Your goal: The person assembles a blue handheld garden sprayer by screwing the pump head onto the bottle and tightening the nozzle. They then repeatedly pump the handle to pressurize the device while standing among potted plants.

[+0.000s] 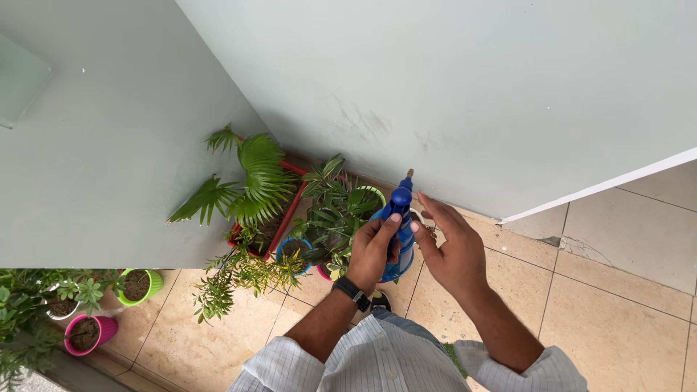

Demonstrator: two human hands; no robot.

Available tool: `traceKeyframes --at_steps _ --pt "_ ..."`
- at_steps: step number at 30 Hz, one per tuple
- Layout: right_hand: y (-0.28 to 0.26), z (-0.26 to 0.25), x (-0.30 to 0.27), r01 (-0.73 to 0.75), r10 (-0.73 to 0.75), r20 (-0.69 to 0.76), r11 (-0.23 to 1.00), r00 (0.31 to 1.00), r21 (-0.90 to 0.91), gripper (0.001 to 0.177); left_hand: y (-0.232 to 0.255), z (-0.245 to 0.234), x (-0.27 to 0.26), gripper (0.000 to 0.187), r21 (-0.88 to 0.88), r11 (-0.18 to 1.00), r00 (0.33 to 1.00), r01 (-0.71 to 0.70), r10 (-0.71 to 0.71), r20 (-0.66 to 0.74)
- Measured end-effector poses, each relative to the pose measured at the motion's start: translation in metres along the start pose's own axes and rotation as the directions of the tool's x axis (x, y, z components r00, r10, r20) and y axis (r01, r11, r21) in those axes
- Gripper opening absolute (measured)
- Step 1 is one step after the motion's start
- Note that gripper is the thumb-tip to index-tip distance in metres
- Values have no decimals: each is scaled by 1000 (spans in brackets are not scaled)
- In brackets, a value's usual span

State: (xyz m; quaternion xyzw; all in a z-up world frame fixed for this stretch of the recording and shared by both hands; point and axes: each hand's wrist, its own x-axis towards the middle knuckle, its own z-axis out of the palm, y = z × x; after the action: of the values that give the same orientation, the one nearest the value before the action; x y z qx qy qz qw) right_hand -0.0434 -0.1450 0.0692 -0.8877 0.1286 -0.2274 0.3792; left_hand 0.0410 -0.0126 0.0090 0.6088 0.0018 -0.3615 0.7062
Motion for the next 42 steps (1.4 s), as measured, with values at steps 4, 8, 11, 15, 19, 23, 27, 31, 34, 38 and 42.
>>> traceKeyframes --at_steps 4,8,11,15,19,23,27,31,34,38,42 --pt "3 -2 14 18 -18 69 1000 997 6 49 7 5 5 48 60 998 999 -22 20 39" --pt "7 -5 17 -23 25 55 999 998 -36 49 9 13 10 49 71 997 998 -35 31 57" --pt "11 -8 16 -86 92 98 995 991 -59 54 8 16 16 48 83 996 997 -30 24 73" --pt "16 -13 14 -22 36 160 996 986 -90 70 5 19 22 45 120 993 997 -6 -4 78" --pt "21 -16 14 -153 181 250 980 951 -128 72 -1 20 25 44 131 991 996 -1 -11 86" --pt "26 -16 13 -70 96 238 991 967 -114 69 -2 17 24 44 121 993 992 -9 -6 124" --pt "25 -13 8 -119 127 257 992 958 -48 67 -7 14 20 43 95 995 991 5 -18 136" --pt "22 -7 -1 -120 125 238 992 963 -36 64 -15 9 14 45 104 994 991 40 -53 125" --pt "19 -2 -9 -156 158 242 987 957 -27 64 -21 5 8 42 94 995 990 44 -56 131" --pt "11 6 -25 -161 171 214 985 962 -63 67 -31 -3 1 42 117 993 990 27 -43 135" --pt "-1 17 -41 -188 197 176 980 964 -72 69 -39 -15 -6 42 106 994 986 33 -50 160"
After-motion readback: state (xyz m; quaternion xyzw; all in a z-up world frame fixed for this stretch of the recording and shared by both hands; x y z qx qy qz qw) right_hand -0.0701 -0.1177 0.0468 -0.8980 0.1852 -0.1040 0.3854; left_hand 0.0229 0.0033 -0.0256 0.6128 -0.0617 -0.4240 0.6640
